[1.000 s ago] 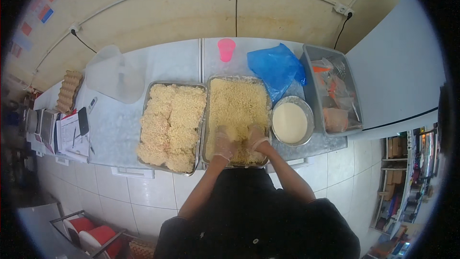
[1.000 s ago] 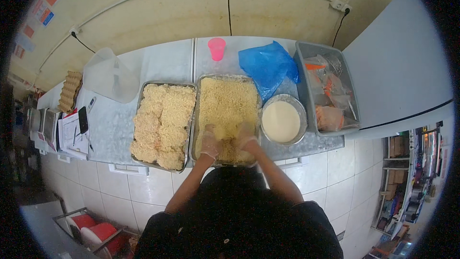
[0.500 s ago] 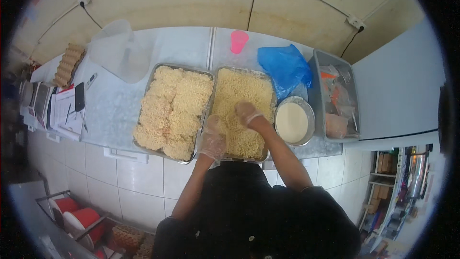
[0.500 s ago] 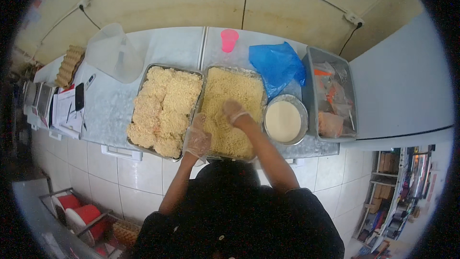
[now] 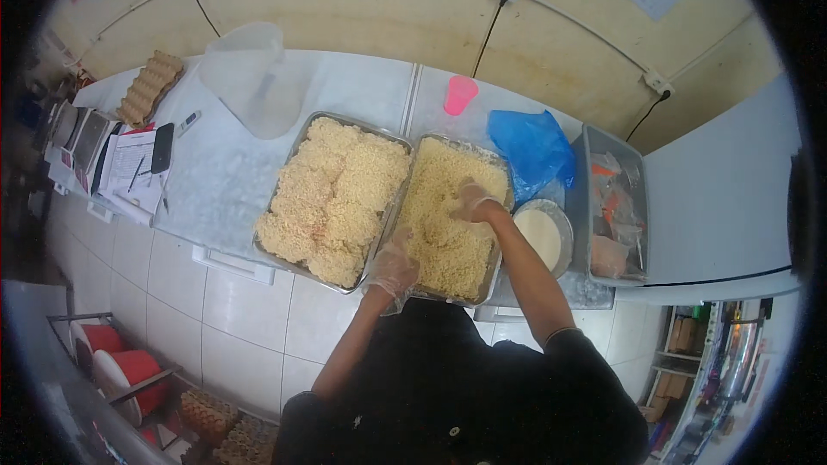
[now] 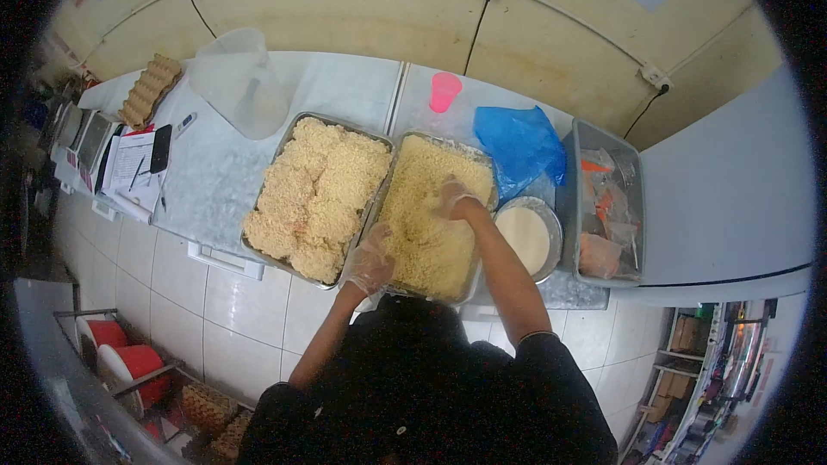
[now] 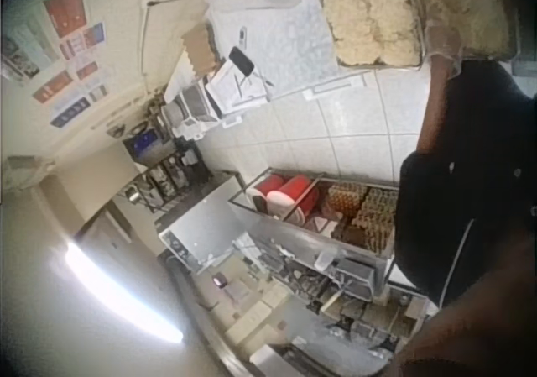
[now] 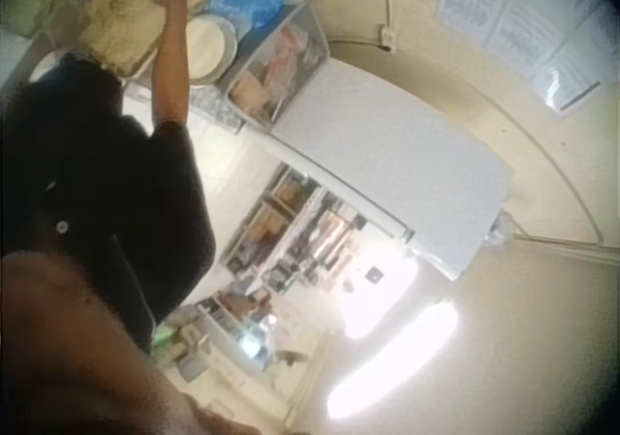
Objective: The person puts on plastic gloves, dips raw chicken pieces into liquid batter, coats them in breadcrumbs, and arranges the breaded chicken on a metal tray.
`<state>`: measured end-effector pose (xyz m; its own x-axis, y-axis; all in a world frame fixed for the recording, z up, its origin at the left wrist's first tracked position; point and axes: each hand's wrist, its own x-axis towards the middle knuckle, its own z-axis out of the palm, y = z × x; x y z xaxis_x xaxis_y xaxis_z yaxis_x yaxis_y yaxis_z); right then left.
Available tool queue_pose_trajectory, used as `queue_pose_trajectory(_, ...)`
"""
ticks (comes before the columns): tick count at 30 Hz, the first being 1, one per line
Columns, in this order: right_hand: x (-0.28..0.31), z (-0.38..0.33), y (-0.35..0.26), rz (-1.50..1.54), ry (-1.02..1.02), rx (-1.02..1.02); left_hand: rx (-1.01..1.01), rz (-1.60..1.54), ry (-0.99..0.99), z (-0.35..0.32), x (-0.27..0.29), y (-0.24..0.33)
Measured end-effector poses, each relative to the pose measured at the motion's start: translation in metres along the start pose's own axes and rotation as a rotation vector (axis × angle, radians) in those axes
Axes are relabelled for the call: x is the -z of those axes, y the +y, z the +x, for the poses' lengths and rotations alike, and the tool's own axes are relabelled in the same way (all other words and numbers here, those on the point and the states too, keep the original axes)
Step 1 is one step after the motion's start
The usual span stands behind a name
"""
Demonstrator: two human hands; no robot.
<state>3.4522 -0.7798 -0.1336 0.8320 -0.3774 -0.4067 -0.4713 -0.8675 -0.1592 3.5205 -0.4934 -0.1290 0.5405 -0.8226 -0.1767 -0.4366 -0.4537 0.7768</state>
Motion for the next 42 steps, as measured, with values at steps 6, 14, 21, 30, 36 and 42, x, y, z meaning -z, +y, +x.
queue_pose_trajectory(6, 0.073, -0.049, -0.032, 0.125, 0.187, 0.131, -0.023, 0.178, -0.043, 0.009, -0.005, -0.004)
queue_pose_trajectory(14, 0.02, -0.137, -0.051, 0.185, 0.275, -0.09, -0.281, 0.581, -0.115, 0.016, -0.019, 0.022)
queue_pose_trajectory(21, -0.11, -0.109, -0.058, 0.197, 0.04, -0.196, -0.203, 0.429, -0.613, 0.059, -0.055, 0.017)
queue_pose_trajectory(30, 0.001, -0.084, -0.006, 0.5, 0.34, 0.088, -0.761, 0.432, 0.29, 0.1, -0.029, 0.045)
queue_pose_trajectory(36, 0.028, -0.063, -0.031, 0.222, 0.122, -0.014, -0.175, 0.483, -0.153, 0.079, 0.022, 0.059)
queue_pose_trajectory(42, -0.015, 0.01, -0.028, 0.047, 0.232, 0.041, -0.253, 0.521, -0.083, 0.038, 0.015, 0.042)
